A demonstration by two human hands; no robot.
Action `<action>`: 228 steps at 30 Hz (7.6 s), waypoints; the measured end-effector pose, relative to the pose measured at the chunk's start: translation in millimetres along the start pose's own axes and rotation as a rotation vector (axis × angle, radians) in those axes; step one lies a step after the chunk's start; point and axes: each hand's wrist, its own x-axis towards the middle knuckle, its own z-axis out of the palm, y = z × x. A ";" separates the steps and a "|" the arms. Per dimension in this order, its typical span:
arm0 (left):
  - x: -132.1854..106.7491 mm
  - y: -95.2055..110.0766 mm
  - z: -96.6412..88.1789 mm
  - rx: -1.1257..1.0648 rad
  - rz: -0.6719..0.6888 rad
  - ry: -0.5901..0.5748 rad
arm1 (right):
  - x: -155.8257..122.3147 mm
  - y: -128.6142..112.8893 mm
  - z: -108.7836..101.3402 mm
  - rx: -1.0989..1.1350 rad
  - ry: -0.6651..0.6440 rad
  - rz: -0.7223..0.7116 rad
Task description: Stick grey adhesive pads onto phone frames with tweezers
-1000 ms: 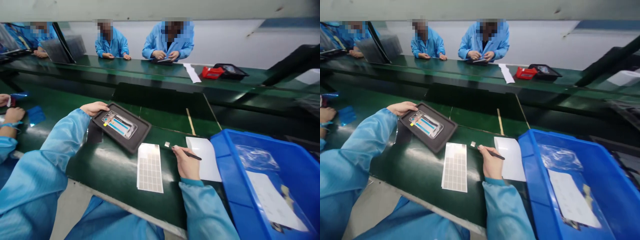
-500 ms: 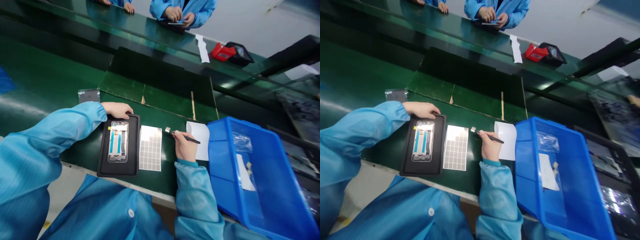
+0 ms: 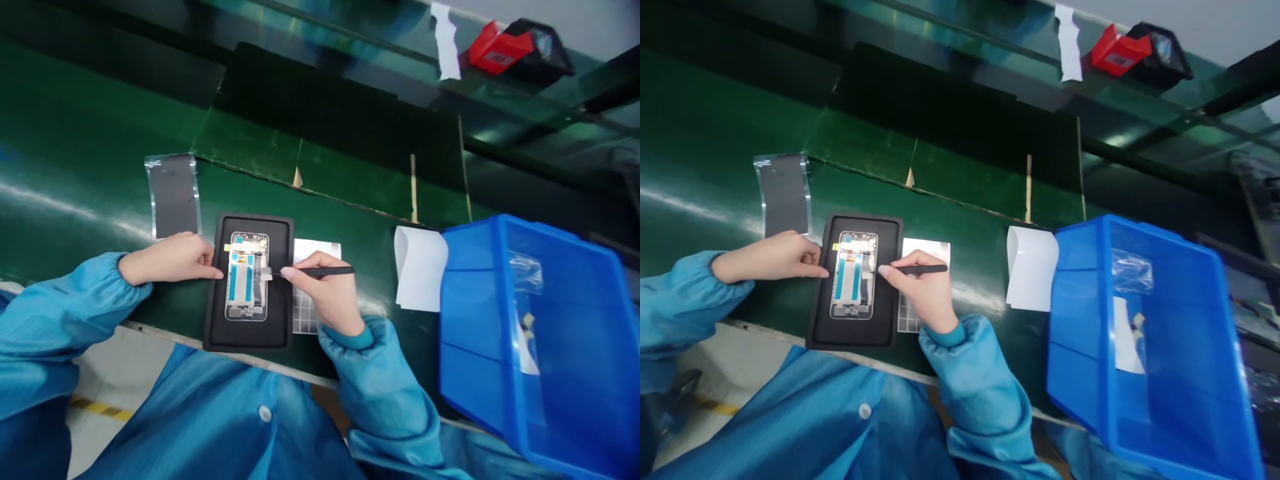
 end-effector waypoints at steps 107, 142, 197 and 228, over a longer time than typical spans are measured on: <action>21.7 -7.5 41.9 0.194 0.600 0.628 | 1.5 3.8 40.5 -0.212 0.063 -0.039; 21.8 -6.2 40.6 0.197 0.598 0.628 | 0.6 5.3 39.9 -0.251 0.073 -0.016; 21.6 -4.8 39.5 0.201 0.597 0.629 | 2.4 3.1 40.7 -0.254 0.079 -0.031; 20.9 -5.5 39.5 0.216 0.612 0.635 | 0.6 4.7 41.3 -0.270 0.078 -0.033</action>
